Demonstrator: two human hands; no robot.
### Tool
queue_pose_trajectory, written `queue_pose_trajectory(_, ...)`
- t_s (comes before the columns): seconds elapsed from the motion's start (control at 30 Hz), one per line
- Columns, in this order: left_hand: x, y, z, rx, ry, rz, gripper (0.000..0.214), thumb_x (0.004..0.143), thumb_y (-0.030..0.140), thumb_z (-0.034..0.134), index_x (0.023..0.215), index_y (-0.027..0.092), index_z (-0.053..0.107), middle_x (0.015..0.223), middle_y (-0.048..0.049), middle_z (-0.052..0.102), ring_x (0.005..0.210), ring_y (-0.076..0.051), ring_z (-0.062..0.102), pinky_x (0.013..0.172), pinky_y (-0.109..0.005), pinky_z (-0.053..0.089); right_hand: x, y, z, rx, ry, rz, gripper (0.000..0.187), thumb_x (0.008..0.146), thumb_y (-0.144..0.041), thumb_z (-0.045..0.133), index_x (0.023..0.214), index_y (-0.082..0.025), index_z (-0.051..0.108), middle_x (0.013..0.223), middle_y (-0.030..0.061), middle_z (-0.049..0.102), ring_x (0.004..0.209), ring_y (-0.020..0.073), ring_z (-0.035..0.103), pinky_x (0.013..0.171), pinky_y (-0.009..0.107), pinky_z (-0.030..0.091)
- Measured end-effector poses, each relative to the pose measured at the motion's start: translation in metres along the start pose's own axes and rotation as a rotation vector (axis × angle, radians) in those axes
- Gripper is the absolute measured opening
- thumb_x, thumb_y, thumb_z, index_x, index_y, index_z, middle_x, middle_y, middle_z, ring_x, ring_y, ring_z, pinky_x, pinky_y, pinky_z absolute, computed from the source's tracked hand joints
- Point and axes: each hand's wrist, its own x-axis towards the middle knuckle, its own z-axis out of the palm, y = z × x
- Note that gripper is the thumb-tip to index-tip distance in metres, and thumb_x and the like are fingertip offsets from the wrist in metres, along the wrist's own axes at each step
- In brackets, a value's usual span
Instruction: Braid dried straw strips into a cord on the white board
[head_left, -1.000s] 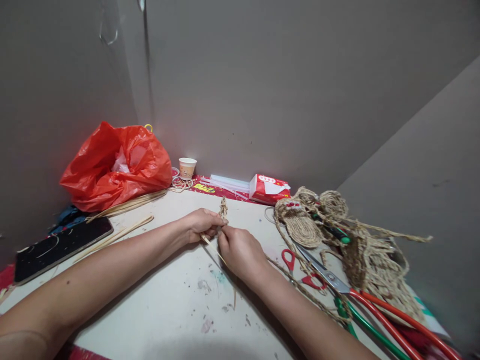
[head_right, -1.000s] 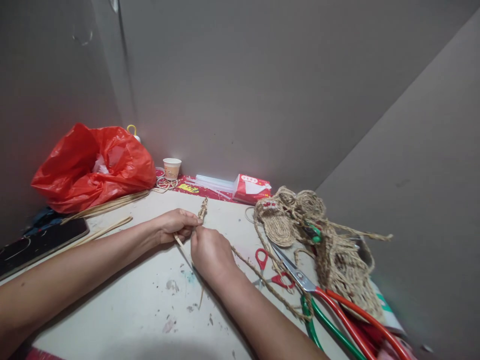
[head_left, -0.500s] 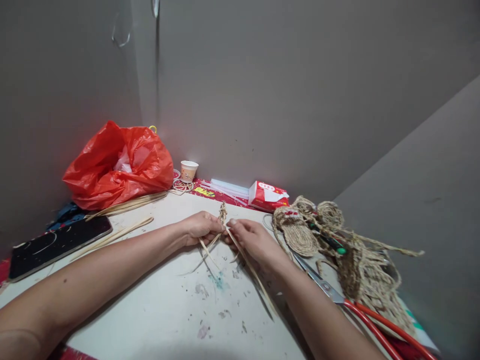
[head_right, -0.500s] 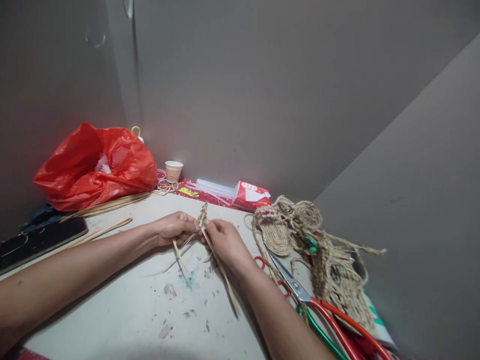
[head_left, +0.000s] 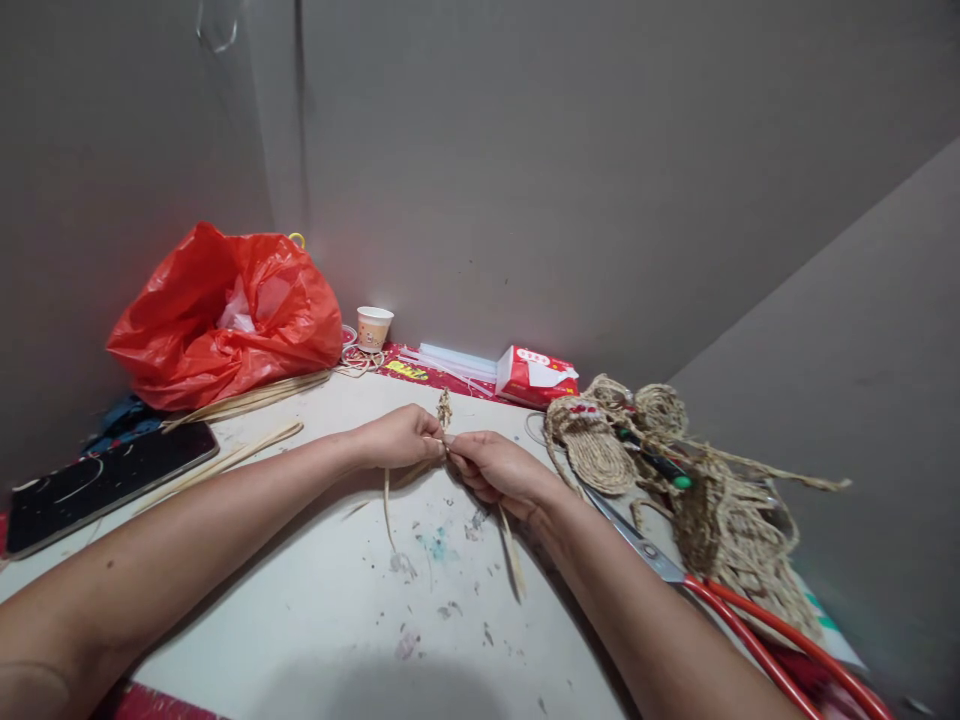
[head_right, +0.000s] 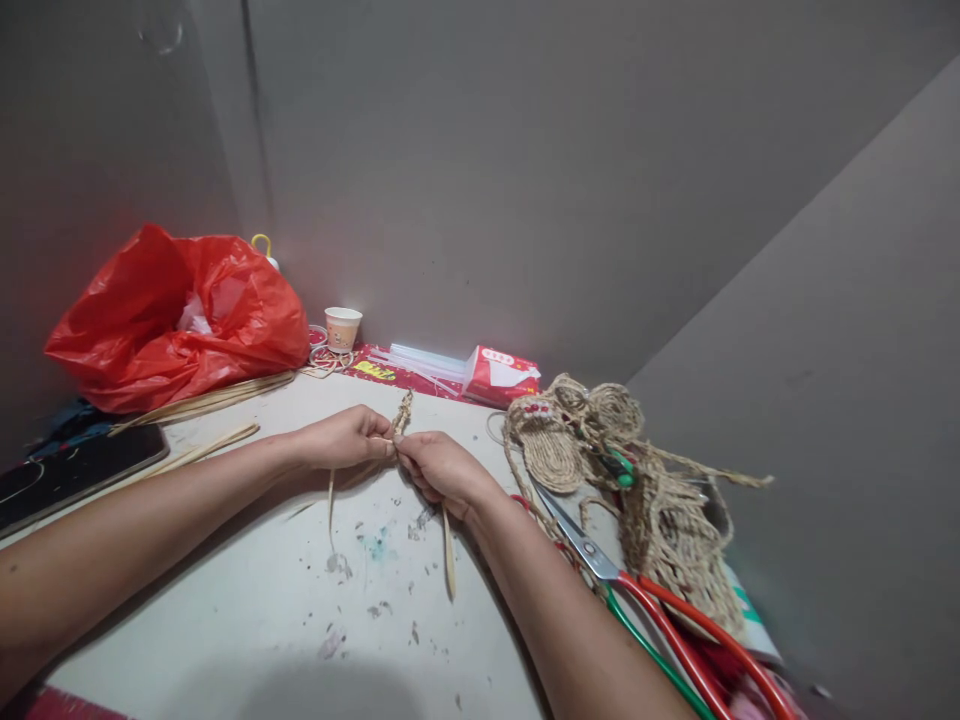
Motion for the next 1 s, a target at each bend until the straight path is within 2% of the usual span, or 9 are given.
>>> queue_pose_trajectory(0.1, -0.004, 0.009, -0.006, 0.236, -0.028, 0.022, 0.018, 0.075, 0.023, 0.05, 0.071, 0.012, 0.063, 0.059, 0.0038, 0.053, 0.056, -0.009, 0.043, 0.055, -0.02, 0.033, -0.001, 0.002, 0.005, 0.062, 0.043, -0.007, 0.032, 0.077, -0.029, 0.052, 0.049, -0.018, 0.042, 0.034, -0.0104, 0.027, 0.031, 0.0027, 0.013, 0.032, 0.018, 0.007)
queue_pose_trajectory(0.2, -0.013, 0.021, -0.001, 0.542, 0.034, 0.025, 0.024, 0.079, 0.023, 0.043, 0.072, 0.014, 0.063, 0.064, -0.0004, 0.059, 0.06, -0.013, 0.05, 0.058, -0.023, 0.037, -0.003, 0.004, 0.011, 0.127, 0.086, -0.022, 0.028, 0.075, -0.029, 0.053, 0.051, -0.017, 0.047, 0.033, -0.0105, 0.027, 0.03, 0.0029, 0.014, 0.032, 0.018, 0.008)
queue_pose_trajectory(0.37, -0.026, 0.025, 0.034, 0.949, 0.118, 0.054, 0.026, 0.079, 0.016, 0.04, 0.091, 0.012, 0.063, 0.083, -0.0121, 0.068, 0.073, -0.023, 0.063, 0.064, -0.03, 0.043, -0.003, 0.01, 0.02, 0.234, 0.132, -0.043, 0.039, 0.074, -0.033, 0.056, 0.045, -0.02, 0.033, 0.032, -0.0102, 0.026, 0.03, 0.0025, 0.014, 0.032, 0.019, 0.008)
queue_pose_trajectory(0.43, -0.031, 0.022, 0.048, 1.068, 0.106, 0.087, 0.029, 0.075, 0.011, 0.043, 0.099, 0.009, 0.061, 0.083, -0.0148, 0.068, 0.074, -0.025, 0.065, 0.064, -0.031, 0.045, -0.004, 0.011, 0.022, 0.258, 0.145, -0.044, 0.035, 0.074, -0.034, 0.057, 0.048, -0.019, 0.039, 0.032, -0.0102, 0.028, 0.03, 0.0028, 0.015, 0.032, 0.019, 0.008)
queue_pose_trajectory(0.5, -0.039, 0.024, 0.061, 1.141, 0.032, 0.127, 0.031, 0.072, 0.009, 0.047, 0.1, 0.007, 0.06, 0.079, -0.0154, 0.067, 0.071, -0.027, 0.065, 0.059, -0.032, 0.045, -0.004, 0.011, 0.022, 0.275, 0.154, -0.034, 0.03, 0.074, -0.034, 0.058, 0.052, -0.018, 0.046, 0.032, -0.0103, 0.029, 0.03, 0.0031, 0.016, 0.032, 0.018, 0.009)
queue_pose_trajectory(0.67, -0.087, 0.054, 0.074, 1.134, -0.383, 0.174, 0.018, 0.071, 0.015, 0.055, 0.086, 0.012, 0.063, 0.061, -0.0085, 0.064, 0.048, -0.02, 0.057, 0.042, -0.028, 0.032, -0.006, 0.006, 0.016, 0.322, 0.096, 0.028, 0.028, 0.078, -0.028, 0.054, 0.054, -0.018, 0.044, 0.037, -0.0128, 0.022, 0.033, 0.0021, 0.01, 0.033, 0.015, 0.008)
queue_pose_trajectory(0.73, -0.108, 0.07, 0.063, 1.032, -0.4, 0.179, 0.016, 0.08, 0.022, 0.049, 0.08, 0.016, 0.063, 0.061, -0.0063, 0.064, 0.045, -0.015, 0.052, 0.042, -0.026, 0.029, -0.005, 0.005, 0.012, 0.337, 0.062, 0.044, 0.028, 0.08, -0.026, 0.052, 0.054, -0.018, 0.042, 0.039, -0.0129, 0.021, 0.035, 0.002, 0.009, 0.033, 0.014, 0.008)
queue_pose_trajectory(0.87, -0.127, 0.087, 0.006, 0.871, -0.038, -0.009, 0.023, 0.085, 0.024, 0.041, 0.074, 0.018, 0.06, 0.061, -0.0009, 0.06, 0.047, -0.009, 0.043, 0.047, -0.021, 0.028, -0.002, 0.008, 0.009, 0.353, 0.0, 0.059, 0.031, 0.081, -0.024, 0.05, 0.054, -0.019, 0.037, 0.042, -0.013, 0.018, 0.037, 0.002, 0.007, 0.033, 0.013, 0.007)
queue_pose_trajectory(1.0, -0.13, 0.072, -0.065, 0.955, 0.201, -0.146, 0.019, 0.081, 0.024, 0.045, 0.073, 0.016, 0.06, 0.066, -0.0012, 0.059, 0.055, -0.009, 0.046, 0.052, -0.021, 0.029, 0.001, 0.011, 0.008, 0.365, -0.034, 0.053, 0.031, 0.082, -0.023, 0.048, 0.055, -0.02, 0.034, 0.045, -0.0134, 0.015, 0.039, 0.0022, 0.005, 0.033, 0.012, 0.006)
